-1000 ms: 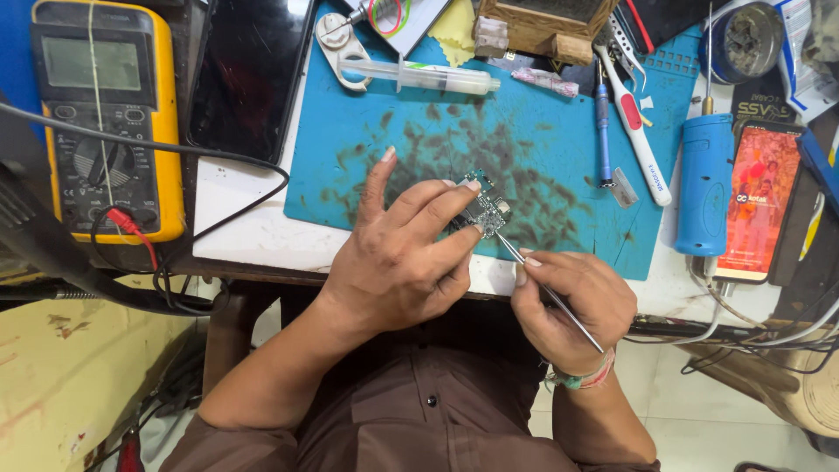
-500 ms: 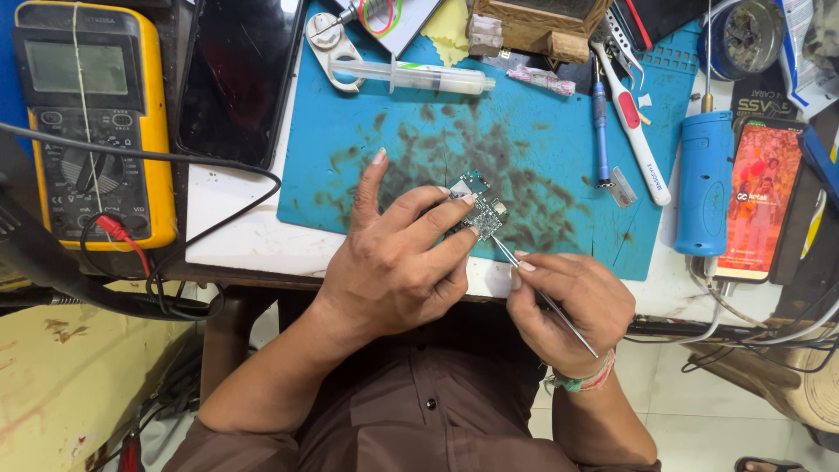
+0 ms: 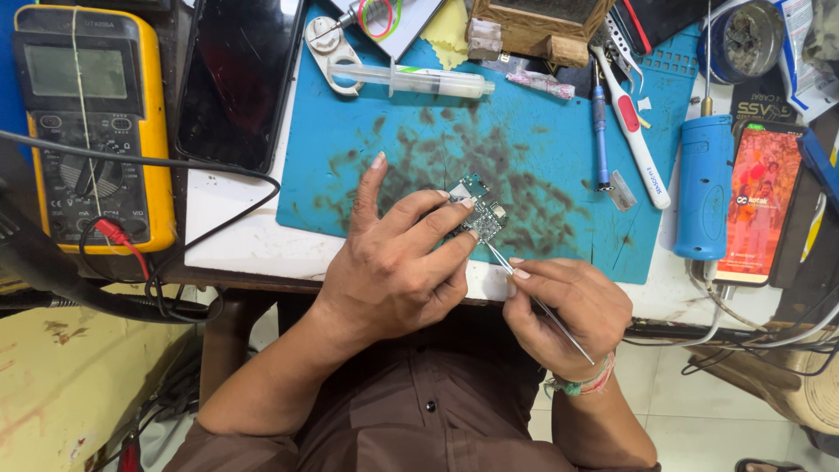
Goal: The person uses a screwdriver and tweezers to handle components on a small mobile phone circuit board on a blue repair mat. The person touches parts of the board and positions components with the tools.
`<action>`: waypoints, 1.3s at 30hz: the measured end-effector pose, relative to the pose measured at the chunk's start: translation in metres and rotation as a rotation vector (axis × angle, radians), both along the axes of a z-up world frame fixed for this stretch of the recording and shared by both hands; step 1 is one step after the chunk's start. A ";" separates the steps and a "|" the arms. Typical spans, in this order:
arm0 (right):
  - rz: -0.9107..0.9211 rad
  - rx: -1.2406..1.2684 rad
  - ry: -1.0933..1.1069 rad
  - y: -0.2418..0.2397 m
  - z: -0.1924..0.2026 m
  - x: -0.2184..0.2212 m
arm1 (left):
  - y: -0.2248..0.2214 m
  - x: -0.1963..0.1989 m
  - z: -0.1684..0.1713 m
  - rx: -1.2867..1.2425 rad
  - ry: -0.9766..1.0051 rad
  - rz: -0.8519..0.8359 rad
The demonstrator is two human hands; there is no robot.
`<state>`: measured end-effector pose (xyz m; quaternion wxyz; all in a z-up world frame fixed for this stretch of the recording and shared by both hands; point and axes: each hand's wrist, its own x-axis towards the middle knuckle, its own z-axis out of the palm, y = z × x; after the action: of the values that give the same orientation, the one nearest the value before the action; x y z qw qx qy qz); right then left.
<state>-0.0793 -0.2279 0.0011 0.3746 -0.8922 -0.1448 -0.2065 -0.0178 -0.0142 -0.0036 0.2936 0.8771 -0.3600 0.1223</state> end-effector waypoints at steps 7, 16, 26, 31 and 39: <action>0.032 -0.005 -0.019 -0.002 0.000 0.001 | 0.000 -0.001 -0.001 0.003 -0.005 0.001; -0.043 -0.003 0.008 0.001 0.000 0.000 | -0.002 -0.001 -0.001 0.002 -0.010 0.004; -0.101 0.003 -0.009 0.001 -0.003 -0.002 | -0.002 -0.001 0.000 -0.001 -0.015 0.006; -0.105 0.007 -0.007 0.001 -0.002 -0.002 | -0.002 0.000 0.000 -0.001 -0.014 0.005; -0.110 0.005 -0.003 0.001 0.000 -0.001 | -0.003 0.000 0.001 0.007 -0.013 0.007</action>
<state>-0.0803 -0.2266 0.0011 0.3646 -0.8977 -0.0953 -0.2284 -0.0180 -0.0167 -0.0022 0.2879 0.8785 -0.3591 0.1280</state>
